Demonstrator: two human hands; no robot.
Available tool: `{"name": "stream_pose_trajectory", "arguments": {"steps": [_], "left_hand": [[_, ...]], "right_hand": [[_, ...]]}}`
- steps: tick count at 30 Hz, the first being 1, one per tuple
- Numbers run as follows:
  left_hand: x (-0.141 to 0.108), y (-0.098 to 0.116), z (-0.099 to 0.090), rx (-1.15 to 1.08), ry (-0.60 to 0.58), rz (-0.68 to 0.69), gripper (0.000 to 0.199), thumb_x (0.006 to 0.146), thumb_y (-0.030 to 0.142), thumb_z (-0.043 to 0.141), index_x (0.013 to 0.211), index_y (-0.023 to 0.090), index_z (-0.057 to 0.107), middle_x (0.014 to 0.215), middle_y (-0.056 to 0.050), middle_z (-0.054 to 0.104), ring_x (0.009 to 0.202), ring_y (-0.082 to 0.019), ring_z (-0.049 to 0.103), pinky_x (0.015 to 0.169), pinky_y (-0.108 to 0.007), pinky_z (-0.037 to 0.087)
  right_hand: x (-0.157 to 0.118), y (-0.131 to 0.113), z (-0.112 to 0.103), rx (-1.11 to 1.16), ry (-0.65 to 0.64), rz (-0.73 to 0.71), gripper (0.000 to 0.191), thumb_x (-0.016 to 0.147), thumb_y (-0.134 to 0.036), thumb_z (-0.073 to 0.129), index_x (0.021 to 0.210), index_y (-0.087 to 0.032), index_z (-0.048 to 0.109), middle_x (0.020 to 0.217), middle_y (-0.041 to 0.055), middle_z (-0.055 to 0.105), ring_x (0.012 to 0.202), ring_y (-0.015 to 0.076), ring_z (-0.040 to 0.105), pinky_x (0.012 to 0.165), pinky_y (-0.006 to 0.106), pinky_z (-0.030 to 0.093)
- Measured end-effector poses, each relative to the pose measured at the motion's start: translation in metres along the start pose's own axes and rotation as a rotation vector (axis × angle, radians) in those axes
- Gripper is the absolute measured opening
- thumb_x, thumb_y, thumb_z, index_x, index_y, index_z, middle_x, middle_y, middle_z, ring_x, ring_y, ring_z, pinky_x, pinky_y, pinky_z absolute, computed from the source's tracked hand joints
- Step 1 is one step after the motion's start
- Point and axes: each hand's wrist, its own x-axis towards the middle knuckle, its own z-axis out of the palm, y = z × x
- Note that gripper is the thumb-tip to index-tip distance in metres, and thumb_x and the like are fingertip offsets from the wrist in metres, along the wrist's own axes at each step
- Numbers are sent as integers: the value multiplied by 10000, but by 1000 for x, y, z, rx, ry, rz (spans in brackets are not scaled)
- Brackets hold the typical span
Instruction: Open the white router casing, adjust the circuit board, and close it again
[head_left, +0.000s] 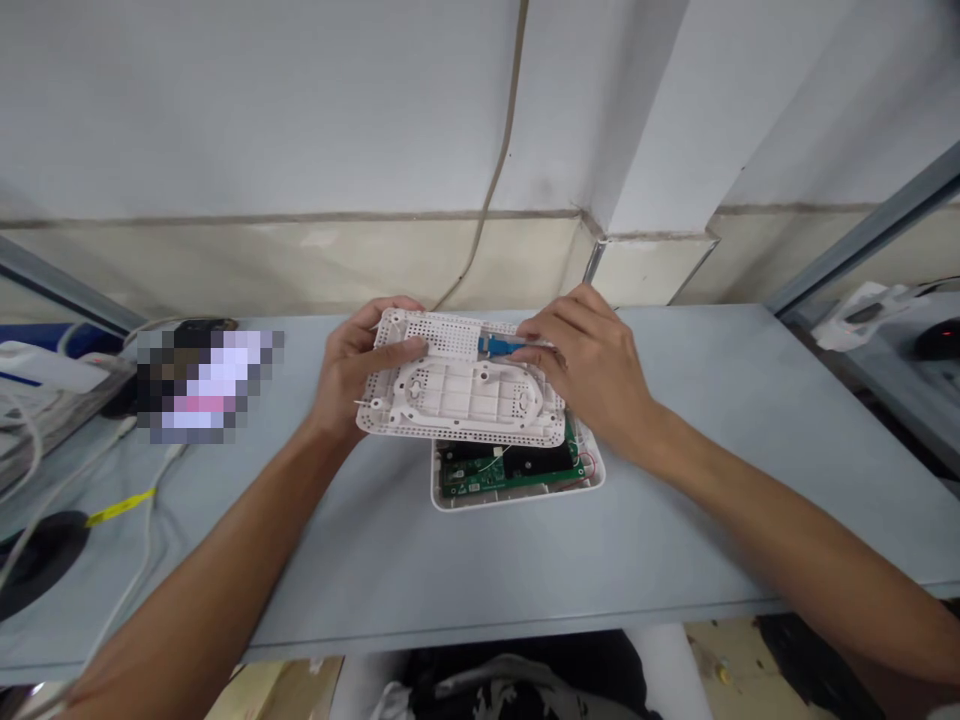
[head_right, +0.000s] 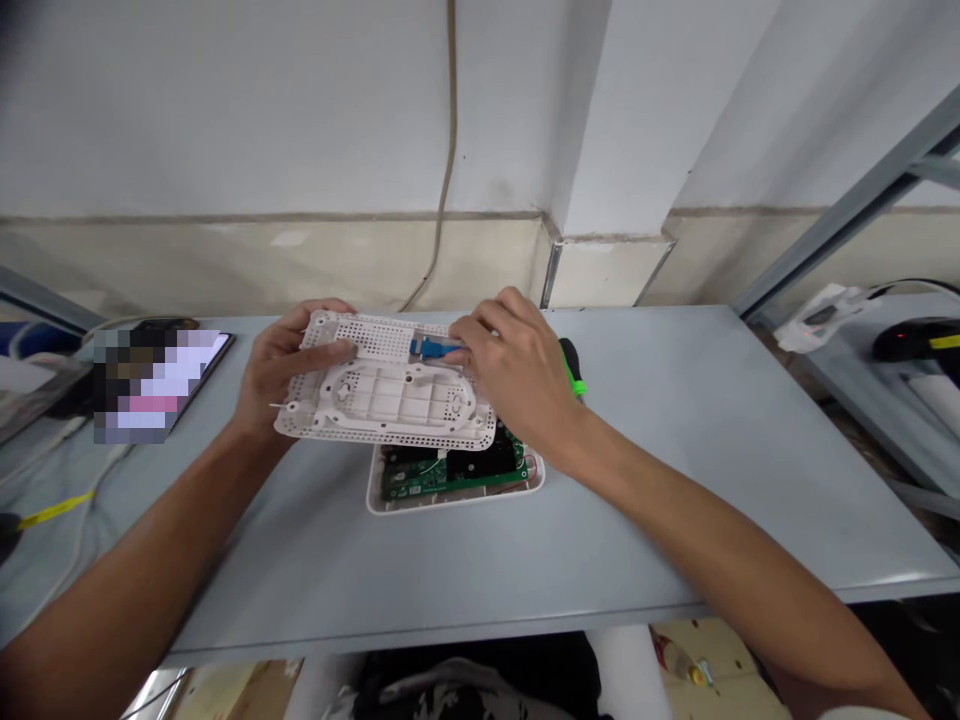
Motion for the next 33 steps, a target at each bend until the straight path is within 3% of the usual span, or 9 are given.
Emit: {"name": "stream_pose_trajectory", "arguments": {"steps": [3,7,14,22,33], "left_hand": [[0,-1,-1,19,-4,25,341,633,207,872,940,218,724,744,7,686,537,-131,613,462,-234,455],[1,-4,-2,38,-7,23,356,630,227,873,948,224,714,743,9,672,530,-132,608,458,-241,436],[1,-7,0,2,-5,-6,331,611,199,878,910,210,735,701,16,655,504,-132,592,433,-250,418],[-2,-11,4,-3,-13,42,306,631,213,894,903,220,754,682,31,673,506,-122,582,440,-248,425],[-2,-8,5,28,10,33,298,604,246,930,865,265,787,697,34,708,510,-119,590,424,-226,436]], "right_hand": [[2,2,-4,-63,-29,2,189,1021,-288,672,858,-225,742,858,65,691,885,236,530,737,379,497],[-1,3,-1,-108,-100,-33,193,1042,-205,614,890,-227,731,905,73,701,928,251,537,754,405,484],[-8,7,10,-227,-76,-96,233,1046,-114,532,902,-195,696,902,94,698,921,264,557,743,419,467],[-7,3,13,-195,-87,-29,228,1049,-116,548,890,-197,690,888,96,704,917,262,576,712,404,428],[-4,11,12,-90,-103,-59,332,1106,-206,460,891,-231,711,889,78,699,936,243,583,747,407,489]]}}
